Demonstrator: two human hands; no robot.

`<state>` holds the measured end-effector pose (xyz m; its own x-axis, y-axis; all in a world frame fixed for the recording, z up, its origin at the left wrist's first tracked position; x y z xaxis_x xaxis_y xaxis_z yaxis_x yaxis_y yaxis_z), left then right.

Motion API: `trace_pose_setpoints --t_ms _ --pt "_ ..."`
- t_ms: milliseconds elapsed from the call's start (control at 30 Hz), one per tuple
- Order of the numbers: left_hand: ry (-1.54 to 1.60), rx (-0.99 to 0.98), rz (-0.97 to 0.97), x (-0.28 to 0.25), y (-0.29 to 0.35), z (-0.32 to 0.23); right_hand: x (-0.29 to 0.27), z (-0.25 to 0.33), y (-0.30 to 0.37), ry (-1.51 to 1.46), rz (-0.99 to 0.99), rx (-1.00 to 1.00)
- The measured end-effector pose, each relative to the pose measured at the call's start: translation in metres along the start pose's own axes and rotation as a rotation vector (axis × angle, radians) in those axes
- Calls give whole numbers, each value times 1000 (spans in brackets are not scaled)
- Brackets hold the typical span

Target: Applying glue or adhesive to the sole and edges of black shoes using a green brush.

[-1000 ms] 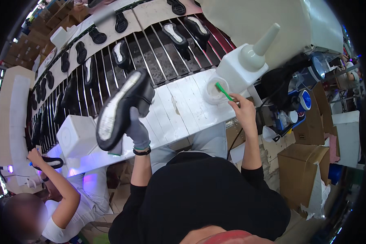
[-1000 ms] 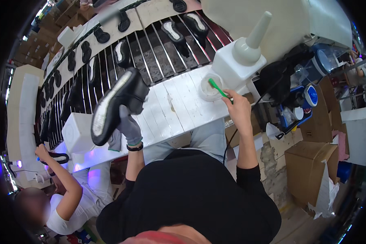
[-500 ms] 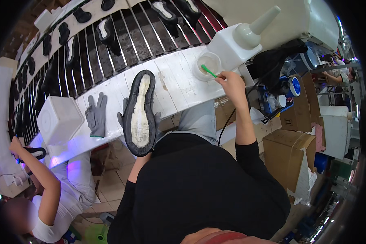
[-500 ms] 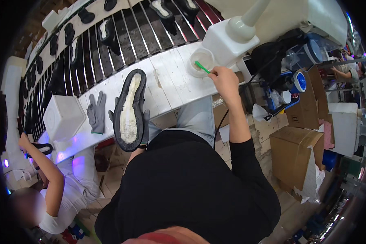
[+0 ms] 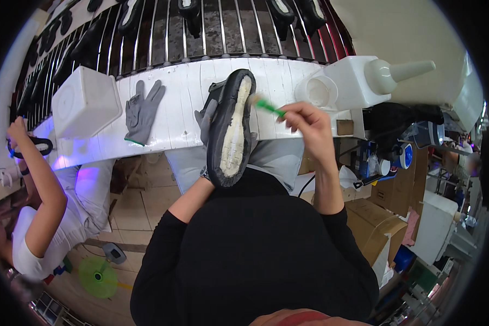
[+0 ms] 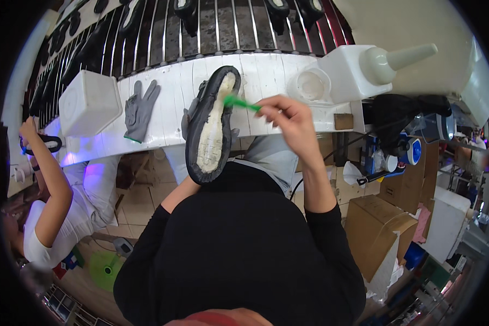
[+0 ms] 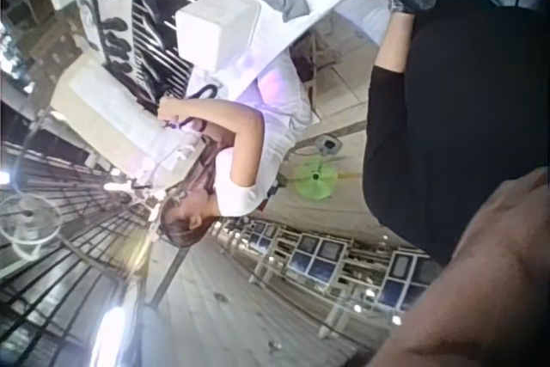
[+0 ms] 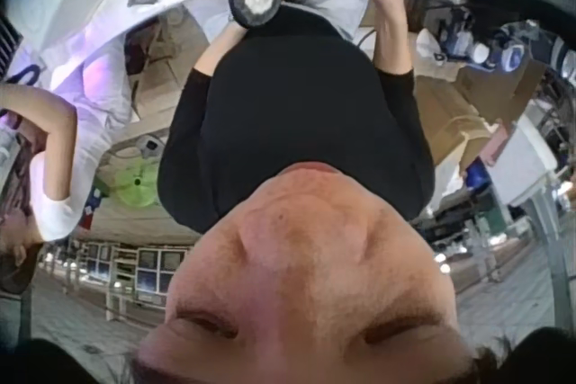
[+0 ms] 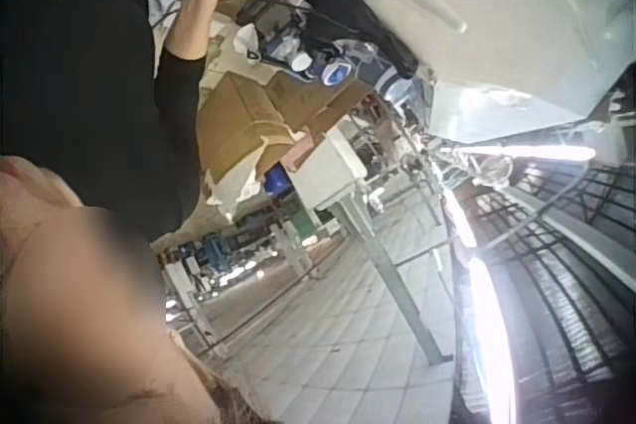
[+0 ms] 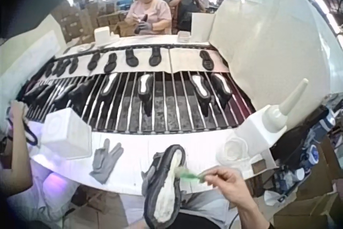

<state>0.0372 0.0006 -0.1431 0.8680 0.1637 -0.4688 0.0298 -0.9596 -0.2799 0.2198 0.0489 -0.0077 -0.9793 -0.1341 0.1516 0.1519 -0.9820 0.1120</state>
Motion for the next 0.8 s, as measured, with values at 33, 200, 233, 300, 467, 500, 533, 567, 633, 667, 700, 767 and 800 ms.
trace_pose_setpoints --t_ms 33,200,233,300,467,500,533,567,633,667,700,767,800 --pt "406 -364 -98 20 25 58 22 7 4 73 95 36" --pt "193 -75 -279 -40 -26 -73 46 18 29 308 225 -188" --pt "186 -84 -295 -44 -23 -72 49 16 28 307 244 -185" --pt "173 -75 -308 -40 -21 -68 44 11 25 376 155 -267" --pt "166 -36 -310 -36 -17 -52 40 17 15 452 60 -331" --pt "164 -22 -309 -38 -13 -52 41 19 20 454 58 -332" --pt "162 -8 -309 -32 -19 -50 47 21 25 411 126 -308" --pt "158 5 -307 -32 -11 -54 52 21 29 366 193 -281" --pt "147 29 -306 -28 -17 -47 51 16 29 372 187 -269" --pt "143 41 -306 -27 -16 -46 45 12 24 390 138 -271" --pt "138 53 -308 -26 -16 -45 39 9 19 409 90 -274" --pt "127 78 -312 -26 -13 -42 32 5 9 449 38 -265" --pt "121 91 -315 -24 -15 -41 28 3 2 489 -16 -257"
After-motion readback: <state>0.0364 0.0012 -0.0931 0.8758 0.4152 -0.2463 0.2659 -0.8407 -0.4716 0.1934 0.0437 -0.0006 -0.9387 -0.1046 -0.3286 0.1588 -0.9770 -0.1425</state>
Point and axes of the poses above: each hand's wrist, its own y-axis away from the middle knuckle, its own x-axis out of the palm, z = x × y, the point moved 6 cm from there along -y, towards the middle knuckle, and after that the axes turned 11 degrees about -y, right-handed, at the moved point
